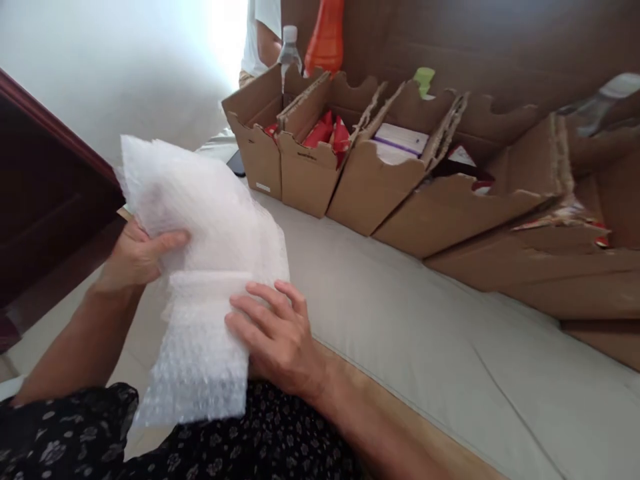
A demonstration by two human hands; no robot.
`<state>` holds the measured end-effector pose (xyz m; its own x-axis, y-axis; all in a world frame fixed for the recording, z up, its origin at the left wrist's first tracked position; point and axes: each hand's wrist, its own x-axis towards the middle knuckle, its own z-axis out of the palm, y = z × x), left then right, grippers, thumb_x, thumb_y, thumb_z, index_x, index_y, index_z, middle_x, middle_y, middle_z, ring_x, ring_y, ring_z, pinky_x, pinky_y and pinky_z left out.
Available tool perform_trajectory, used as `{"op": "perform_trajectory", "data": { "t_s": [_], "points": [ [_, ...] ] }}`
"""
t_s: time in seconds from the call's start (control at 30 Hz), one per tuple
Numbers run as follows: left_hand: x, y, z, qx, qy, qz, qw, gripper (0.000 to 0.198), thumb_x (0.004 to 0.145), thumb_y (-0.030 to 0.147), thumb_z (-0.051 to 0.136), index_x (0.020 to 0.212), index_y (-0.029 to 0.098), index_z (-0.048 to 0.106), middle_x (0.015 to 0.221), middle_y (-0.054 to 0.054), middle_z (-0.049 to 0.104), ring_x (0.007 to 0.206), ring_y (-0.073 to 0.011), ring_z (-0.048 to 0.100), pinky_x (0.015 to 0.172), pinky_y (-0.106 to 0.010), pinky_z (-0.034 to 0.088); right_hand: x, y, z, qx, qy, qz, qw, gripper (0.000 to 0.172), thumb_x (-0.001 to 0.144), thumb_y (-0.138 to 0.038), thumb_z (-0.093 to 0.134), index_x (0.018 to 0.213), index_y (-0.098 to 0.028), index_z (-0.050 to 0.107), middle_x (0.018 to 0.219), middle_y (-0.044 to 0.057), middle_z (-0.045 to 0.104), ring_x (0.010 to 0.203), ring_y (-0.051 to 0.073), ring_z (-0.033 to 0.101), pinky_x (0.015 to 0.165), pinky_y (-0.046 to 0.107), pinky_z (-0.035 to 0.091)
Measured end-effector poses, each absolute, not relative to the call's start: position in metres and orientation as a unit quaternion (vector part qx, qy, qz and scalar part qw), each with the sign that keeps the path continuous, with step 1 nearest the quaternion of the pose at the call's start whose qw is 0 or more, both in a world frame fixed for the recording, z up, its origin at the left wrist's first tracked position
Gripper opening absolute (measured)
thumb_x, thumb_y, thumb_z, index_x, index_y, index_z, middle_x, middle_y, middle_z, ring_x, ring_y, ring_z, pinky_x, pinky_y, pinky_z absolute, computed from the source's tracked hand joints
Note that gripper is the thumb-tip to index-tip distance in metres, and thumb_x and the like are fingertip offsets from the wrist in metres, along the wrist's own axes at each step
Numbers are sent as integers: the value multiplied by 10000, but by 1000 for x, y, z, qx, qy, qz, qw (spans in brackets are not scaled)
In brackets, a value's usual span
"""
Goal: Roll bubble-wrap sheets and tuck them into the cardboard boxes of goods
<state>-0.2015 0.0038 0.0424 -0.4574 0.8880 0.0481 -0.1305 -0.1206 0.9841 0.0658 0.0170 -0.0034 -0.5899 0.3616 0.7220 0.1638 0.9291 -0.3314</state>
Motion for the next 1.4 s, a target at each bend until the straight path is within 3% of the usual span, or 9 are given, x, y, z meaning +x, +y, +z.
{"op": "perform_trajectory", "data": {
  "t_s": [0.2,0.43,0.6,0.73,0.9,1.03,1.17,1.3,1.4],
  "points": [
    [-302,67,79,470,546,629,291,826,600,343,1017,1300,107,649,1169,-36,788,1239,-327,658,1048,-398,546,-46,83,-5,-153,-892,87,416,273,1000,-137,524,1142,-271,714,1272,-18,753,1346,211,588,1201,444,325],
    [-401,157,87,511,697,377,334,728,920,253,729,1537,18,420,1284,-94,721,1277,-316,628,1070,-473,474,-164,139,-15,-153,-948,124,250,363,997,-156,534,1339,-206,645,1452,80,645,1483,292,449,1249,517,236],
    [-427,184,40,416,813,266,309,1086,746,299,888,1621,23,308,1313,-257,678,1099,-347,699,962,-477,559,-191,143,-46,-148,-959,144,193,491,947,-138,614,1435,-165,570,1578,169,518,1518,324,393,1243,555,268],
    [-427,188,16,420,831,246,269,987,718,199,819,1604,84,399,1153,-189,727,997,-314,701,867,-418,550,-191,145,-56,-139,-961,155,183,432,1012,-99,495,1422,-185,598,1603,156,495,1532,298,382,1215,511,358],
    [-433,192,19,444,828,260,222,881,736,197,735,1570,123,461,1151,-139,708,954,-271,679,864,-403,529,-204,152,-51,-134,-966,136,177,462,1037,-76,408,1452,-179,580,1650,143,436,1550,287,361,1219,485,383],
    [-433,186,29,466,845,229,127,822,815,282,684,1564,47,438,1259,-163,695,1182,-359,639,1045,-479,484,-207,153,-46,-111,-973,140,149,538,988,-61,483,1517,-150,522,1687,159,369,1579,311,313,1233,493,367],
    [-403,166,23,578,792,194,13,719,924,462,613,1561,158,478,1643,-125,446,1534,-405,347,1269,-531,237,-189,151,-41,-101,-965,163,178,531,945,-90,589,1472,-148,565,1674,170,388,1580,310,313,1250,510,338],
    [-362,150,1,662,745,78,19,724,975,571,560,1598,223,435,1757,-184,229,1614,-441,179,1254,-674,114,-150,148,-42,-131,-958,161,200,307,952,-139,591,1236,-142,706,1588,159,510,1500,331,424,1188,519,391],
    [-351,149,-11,640,765,13,65,724,1022,557,474,1631,179,375,1742,-245,226,1604,-477,193,1217,-744,104,-109,144,-48,-145,-951,163,217,234,946,-147,601,1140,-150,731,1525,166,571,1455,332,477,1135,522,437]
  ]
}}
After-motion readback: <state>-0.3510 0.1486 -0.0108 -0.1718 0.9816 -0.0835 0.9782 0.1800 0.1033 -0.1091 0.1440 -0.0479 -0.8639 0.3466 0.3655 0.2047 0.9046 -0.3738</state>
